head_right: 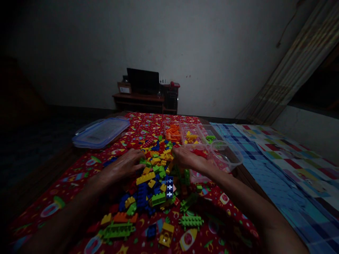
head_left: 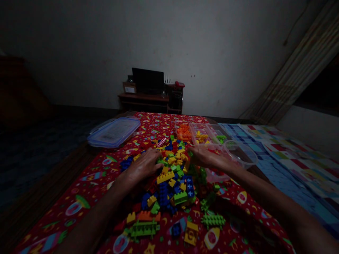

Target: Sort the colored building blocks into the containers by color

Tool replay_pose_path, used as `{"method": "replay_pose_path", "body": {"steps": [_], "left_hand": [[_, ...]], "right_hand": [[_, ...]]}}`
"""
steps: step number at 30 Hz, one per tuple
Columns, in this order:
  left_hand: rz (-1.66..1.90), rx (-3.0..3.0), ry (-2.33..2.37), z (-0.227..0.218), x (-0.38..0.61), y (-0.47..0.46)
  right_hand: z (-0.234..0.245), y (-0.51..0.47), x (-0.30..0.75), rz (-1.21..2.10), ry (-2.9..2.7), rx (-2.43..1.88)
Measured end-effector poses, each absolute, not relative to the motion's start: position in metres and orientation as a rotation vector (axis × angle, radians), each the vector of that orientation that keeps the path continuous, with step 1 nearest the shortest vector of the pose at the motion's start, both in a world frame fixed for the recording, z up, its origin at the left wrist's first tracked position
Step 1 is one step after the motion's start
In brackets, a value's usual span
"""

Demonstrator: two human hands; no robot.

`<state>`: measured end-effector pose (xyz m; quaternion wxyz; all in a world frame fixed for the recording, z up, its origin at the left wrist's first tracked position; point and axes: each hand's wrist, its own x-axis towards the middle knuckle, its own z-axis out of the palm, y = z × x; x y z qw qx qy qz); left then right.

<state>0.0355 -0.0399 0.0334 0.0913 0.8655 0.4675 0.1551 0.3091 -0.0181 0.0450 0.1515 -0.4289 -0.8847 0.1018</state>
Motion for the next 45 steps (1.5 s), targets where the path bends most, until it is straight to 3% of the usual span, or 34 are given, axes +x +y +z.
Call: {"method": "replay_pose_path", "body": {"steps": [6,11,14,17,22,33,40,45], "left_hand": [[0.751,2.611,1.118,0.039,0.054,-0.065],[0.487,2.785,0.52,0.049,0.116,-0.137],[0.434,3.033,0.091,0.027,0.144,-0.173],[0.478,3.219,-0.027,-0.006,0.157,-0.185],[0.471,3.245,0.334,-0.024,0.158,-0.153],[0.381,3.268,0.585,0.013,0.123,-0.084],[0.46,3.143,0.946,0.026,0.099,-0.037],[0.434,3.009,0.89,0.029,0.08,0.0]], "right_hand": [[0.024,-0.038,0.303,0.194,-2.829,-1.246],[0.04,-0.036,0.288,0.268,-2.792,-1.541],[0.051,-0.035,0.289,0.344,-2.682,-1.533],[0.059,-0.035,0.295,0.392,-2.587,-1.469],[0.061,-0.039,0.3,0.483,-2.492,-1.409],[0.062,-0.015,0.323,0.469,-1.966,-1.238],[0.052,-0.005,0.324,0.527,-1.905,-1.276],[0.047,-0.01,0.309,0.554,-1.928,-1.285]]}}
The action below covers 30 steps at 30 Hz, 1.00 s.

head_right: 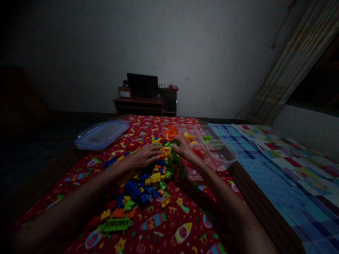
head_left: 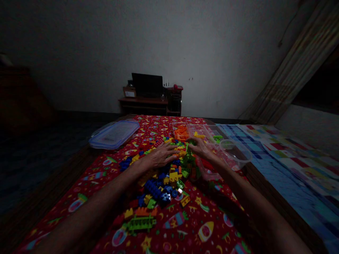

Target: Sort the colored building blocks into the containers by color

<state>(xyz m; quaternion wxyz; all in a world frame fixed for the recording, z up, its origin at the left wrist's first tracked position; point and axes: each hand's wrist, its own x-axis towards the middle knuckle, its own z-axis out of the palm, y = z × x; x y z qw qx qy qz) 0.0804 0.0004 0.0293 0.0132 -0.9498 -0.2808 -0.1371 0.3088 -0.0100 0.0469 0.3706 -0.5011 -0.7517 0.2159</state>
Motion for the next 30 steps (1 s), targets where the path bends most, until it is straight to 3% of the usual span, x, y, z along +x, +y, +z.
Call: {"method": "replay_pose_path", "body": {"steps": [6,13,19,24,30], "left_hand": [[-0.612,-2.976,-0.849,0.046,0.048,-0.058],[-0.168,-3.054,-0.47,0.02,0.016,-0.159],[-0.257,-2.926,-0.573,-0.006,0.026,-0.128],[-0.336,-2.946,-0.695,0.001,0.049,-0.107],[-0.686,-2.849,-0.991,0.007,0.07,-0.082]], "right_hand": [[0.047,-0.013,0.3,0.486,-1.999,-1.273],[0.04,0.013,0.285,0.248,-2.208,-1.044],[0.036,0.019,0.264,0.215,-2.565,-0.77],[0.021,0.02,0.273,0.268,-2.605,-0.697],[0.013,0.022,0.282,0.173,-2.546,-0.712]]}}
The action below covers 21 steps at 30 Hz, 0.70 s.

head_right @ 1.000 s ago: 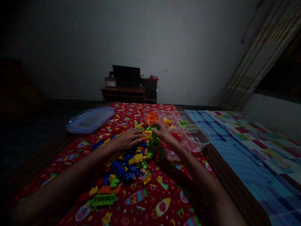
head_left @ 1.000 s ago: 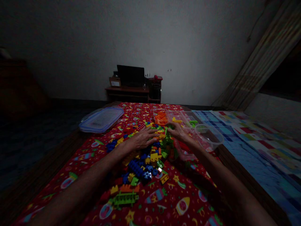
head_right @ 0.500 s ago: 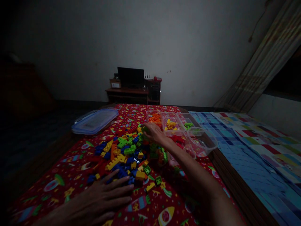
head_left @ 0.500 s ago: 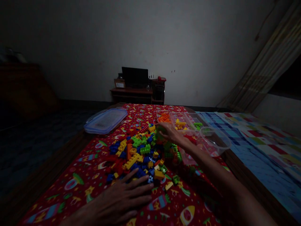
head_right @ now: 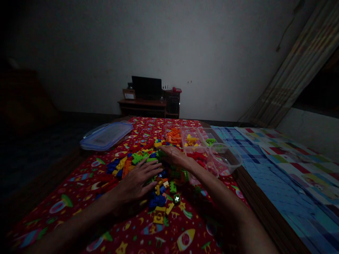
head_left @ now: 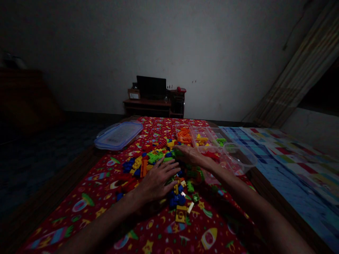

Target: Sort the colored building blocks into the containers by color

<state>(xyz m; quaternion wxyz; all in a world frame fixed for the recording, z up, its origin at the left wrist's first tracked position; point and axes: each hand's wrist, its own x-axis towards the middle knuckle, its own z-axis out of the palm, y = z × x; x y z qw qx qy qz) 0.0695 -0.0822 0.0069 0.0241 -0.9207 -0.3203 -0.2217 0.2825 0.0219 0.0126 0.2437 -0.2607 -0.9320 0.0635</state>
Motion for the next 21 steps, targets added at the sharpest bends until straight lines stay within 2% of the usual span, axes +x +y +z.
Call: {"method": "replay_pose_path", "body": {"steps": [9,12,16,21], "left_hand": [[-1.261,-2.71,-1.398,0.023,0.065,-0.028],[-1.219,-2.634,-1.584,0.022,0.06,-0.013],[-0.989,-2.67,-1.698,0.022,0.052,-0.004],[-0.941,-2.703,-1.686,0.029,0.039,-0.008]], "right_hand": [[0.041,0.013,0.3,0.303,-2.346,-0.987],[0.05,0.014,0.302,0.442,-2.23,-1.067],[0.063,0.013,0.306,0.567,-2.057,-1.134],[0.07,-0.012,0.322,0.383,-2.311,-1.137]]}}
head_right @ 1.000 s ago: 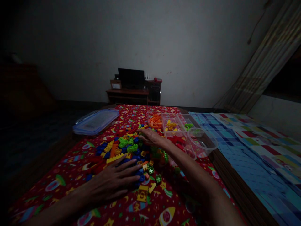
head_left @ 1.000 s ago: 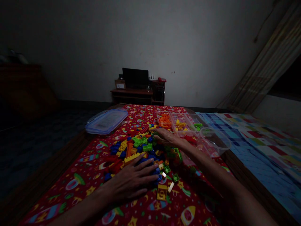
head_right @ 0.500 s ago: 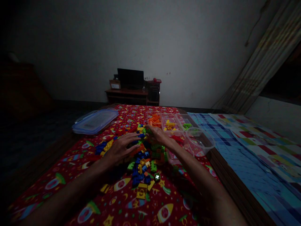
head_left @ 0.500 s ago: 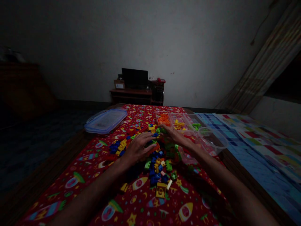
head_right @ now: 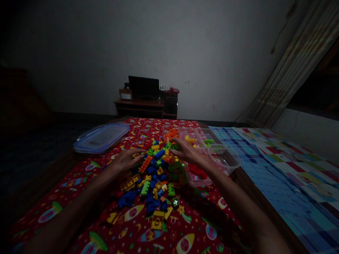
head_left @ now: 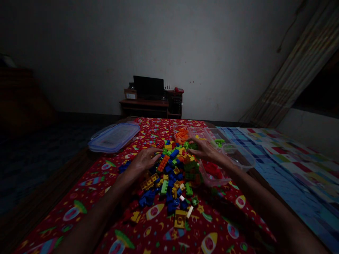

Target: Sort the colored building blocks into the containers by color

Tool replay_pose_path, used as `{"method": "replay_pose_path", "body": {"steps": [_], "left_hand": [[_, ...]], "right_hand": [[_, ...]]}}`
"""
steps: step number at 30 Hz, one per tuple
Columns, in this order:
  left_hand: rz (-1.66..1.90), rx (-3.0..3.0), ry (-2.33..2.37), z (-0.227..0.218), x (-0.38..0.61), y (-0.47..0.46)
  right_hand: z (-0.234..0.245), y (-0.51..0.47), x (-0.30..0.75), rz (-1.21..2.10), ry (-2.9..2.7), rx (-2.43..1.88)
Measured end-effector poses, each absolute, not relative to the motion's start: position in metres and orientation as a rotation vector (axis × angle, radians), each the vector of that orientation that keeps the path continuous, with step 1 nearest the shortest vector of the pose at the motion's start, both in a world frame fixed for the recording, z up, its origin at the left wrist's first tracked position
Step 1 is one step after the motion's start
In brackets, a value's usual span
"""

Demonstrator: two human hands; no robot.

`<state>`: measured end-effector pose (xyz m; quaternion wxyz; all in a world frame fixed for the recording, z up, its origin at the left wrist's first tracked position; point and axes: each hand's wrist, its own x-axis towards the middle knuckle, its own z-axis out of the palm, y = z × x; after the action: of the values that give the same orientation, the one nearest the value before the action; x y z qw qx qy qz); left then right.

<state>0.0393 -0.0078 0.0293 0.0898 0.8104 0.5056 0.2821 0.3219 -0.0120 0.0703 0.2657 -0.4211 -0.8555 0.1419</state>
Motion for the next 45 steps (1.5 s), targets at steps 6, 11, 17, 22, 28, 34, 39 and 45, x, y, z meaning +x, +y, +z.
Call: {"method": "replay_pose_path", "body": {"steps": [6,11,17,22,28,34,39,45], "left_hand": [[0.943,2.43,1.454,0.026,0.037,-0.003],[0.974,2.471,1.366,0.006,0.044,0.005],[0.943,2.478,1.342,0.002,0.038,0.004],[0.934,2.495,1.354,0.007,0.035,0.004],[0.959,2.522,1.358,0.01,0.034,0.003],[0.942,2.49,1.431,0.009,0.02,0.005],[1.009,2.478,1.457,0.008,0.011,0.009],[1.031,2.496,1.452,0.009,0.009,0.009]], "right_hand": [[0.032,-0.039,0.324,-0.142,-2.804,-1.066],[0.005,-0.028,0.317,-0.319,-2.772,-1.076],[0.037,-0.021,0.322,0.165,-2.641,-1.239],[0.068,-0.021,0.325,0.632,-2.223,-1.426],[0.066,-0.016,0.331,0.947,-1.886,-1.381],[0.077,0.013,0.361,0.995,-1.63,-1.422],[0.096,0.063,0.423,0.672,-1.411,-1.579],[0.082,0.111,0.474,0.316,-1.287,-2.033]]}}
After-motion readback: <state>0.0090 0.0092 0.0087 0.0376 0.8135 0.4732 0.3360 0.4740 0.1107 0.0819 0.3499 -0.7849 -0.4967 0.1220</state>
